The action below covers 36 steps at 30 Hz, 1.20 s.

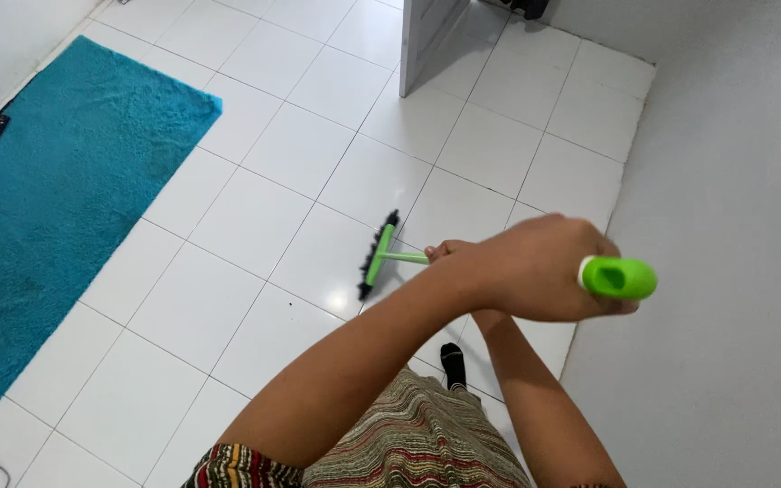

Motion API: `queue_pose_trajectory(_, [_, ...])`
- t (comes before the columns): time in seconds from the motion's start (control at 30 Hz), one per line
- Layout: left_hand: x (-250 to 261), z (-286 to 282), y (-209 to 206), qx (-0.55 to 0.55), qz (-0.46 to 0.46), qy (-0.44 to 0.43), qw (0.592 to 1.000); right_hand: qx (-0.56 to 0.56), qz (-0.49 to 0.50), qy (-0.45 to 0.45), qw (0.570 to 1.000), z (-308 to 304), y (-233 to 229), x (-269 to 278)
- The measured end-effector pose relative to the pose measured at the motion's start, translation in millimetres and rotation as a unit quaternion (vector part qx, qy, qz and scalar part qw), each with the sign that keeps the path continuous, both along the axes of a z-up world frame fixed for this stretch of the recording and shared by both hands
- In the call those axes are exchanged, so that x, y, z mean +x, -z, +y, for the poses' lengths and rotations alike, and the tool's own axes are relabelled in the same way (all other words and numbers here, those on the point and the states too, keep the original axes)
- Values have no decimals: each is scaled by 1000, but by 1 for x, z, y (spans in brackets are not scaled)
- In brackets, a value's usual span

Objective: The person sweeps a tiled floor using a broom with a green handle, moving around a refrigerator, a white door, and a blue rug.

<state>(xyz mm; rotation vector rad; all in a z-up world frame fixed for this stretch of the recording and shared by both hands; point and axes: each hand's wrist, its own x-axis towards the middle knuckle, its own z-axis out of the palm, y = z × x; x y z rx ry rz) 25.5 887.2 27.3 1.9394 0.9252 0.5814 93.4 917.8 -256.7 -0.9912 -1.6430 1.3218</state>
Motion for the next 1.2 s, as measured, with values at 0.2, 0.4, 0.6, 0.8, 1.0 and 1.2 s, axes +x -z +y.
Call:
queue_pose_trajectory(0.2, [-9, 55, 1, 58, -211, -84, 972, 51, -72, 46, 995, 63, -18, 84])
queue_pose_trajectory(0.4, [25, 87, 93, -40, -292, -62, 954, -51, -328, 39, 942, 79, -10, 168])
queue_pose_trajectory(0.6, [48, 115, 85, -70, -169, -58, 981, 105, -18, -39, 994, 110, 33, 149])
queue_pose_trajectory(0.8, [33, 139, 40, -93, 13, -62, 994, -86, 56, -128, 986, 141, 59, 72])
queue_pose_trajectory(1.0, [68, 136, 53, -21, 107, -42, 993, -27, 62, -158, 985, 144, 69, 14])
queue_pose_trajectory(1.2, [13, 121, -13, 6, -21, -171, 985, -32, 19, -199, 979, 158, 21, 1])
